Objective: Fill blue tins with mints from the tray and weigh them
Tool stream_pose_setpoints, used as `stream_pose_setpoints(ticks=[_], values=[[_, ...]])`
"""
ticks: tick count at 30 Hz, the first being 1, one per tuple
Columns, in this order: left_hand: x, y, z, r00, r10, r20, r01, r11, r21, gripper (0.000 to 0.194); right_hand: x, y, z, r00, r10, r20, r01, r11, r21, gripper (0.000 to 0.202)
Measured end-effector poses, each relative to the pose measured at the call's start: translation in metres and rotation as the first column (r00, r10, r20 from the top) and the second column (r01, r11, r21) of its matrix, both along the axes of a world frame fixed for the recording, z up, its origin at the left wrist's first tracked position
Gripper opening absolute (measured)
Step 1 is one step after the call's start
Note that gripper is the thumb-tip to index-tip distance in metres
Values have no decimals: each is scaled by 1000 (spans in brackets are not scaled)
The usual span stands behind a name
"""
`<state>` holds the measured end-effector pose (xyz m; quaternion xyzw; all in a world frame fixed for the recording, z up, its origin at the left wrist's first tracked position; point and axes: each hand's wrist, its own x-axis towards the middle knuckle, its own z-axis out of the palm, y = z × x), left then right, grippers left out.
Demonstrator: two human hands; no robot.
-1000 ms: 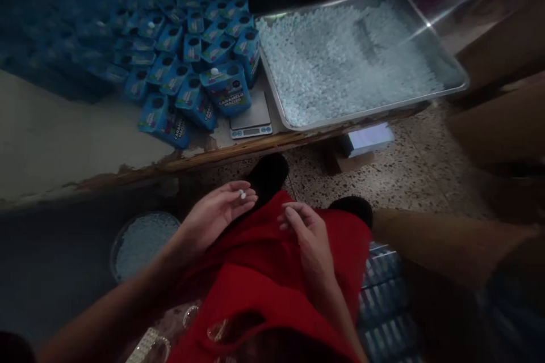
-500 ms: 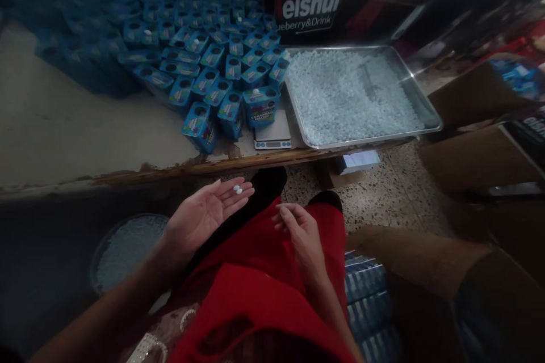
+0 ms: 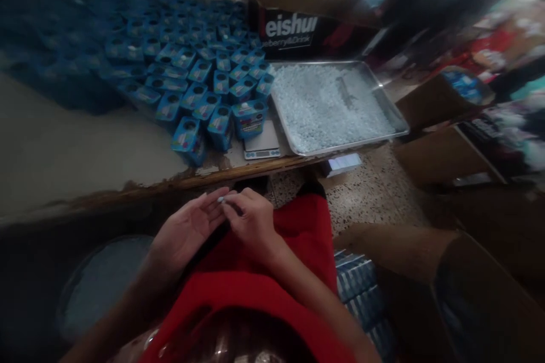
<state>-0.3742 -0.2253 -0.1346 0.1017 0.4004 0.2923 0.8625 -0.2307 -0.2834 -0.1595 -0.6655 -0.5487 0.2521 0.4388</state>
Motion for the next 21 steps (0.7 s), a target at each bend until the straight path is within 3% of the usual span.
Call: stream_pose_setpoints(ticks=[4,6,8,10,12,13,15,18,21], values=[[22,-2,5,987,-63,-149,64,998,5,30,15,-12,10,965,-58,-255,67,997,25,6],[44,-3,9,969,-127,-211,139,989,43,34,44,-29,12,883,-166,-439,178,984,-15,13],[73,-4,16,940,-202,-276,237,966,102,40,90,-55,2,757,-345,-555,358,929,-89,17],[108,-4,26,906,-243,-347,324,925,198,45,149,-87,-27,597,-549,-585,566,805,-178,21],[147,-2,39,888,-225,-401,365,875,317,48,210,-116,-71,392,-705,-591,704,643,-301,29],[166,0,44,884,-192,-425,363,856,369,48,238,-128,-96,282,-760,-586,728,567,-385,35],[204,7,53,871,-122,-477,361,816,452,49,283,-145,-142,144,-809,-570,721,480,-500,44],[247,16,56,822,-18,-568,411,710,571,55,318,-153,-189,63,-814,-577,676,460,-575,45],[270,19,49,767,47,-639,507,566,650,61,325,-150,-211,32,-802,-597,617,486,-619,44]])
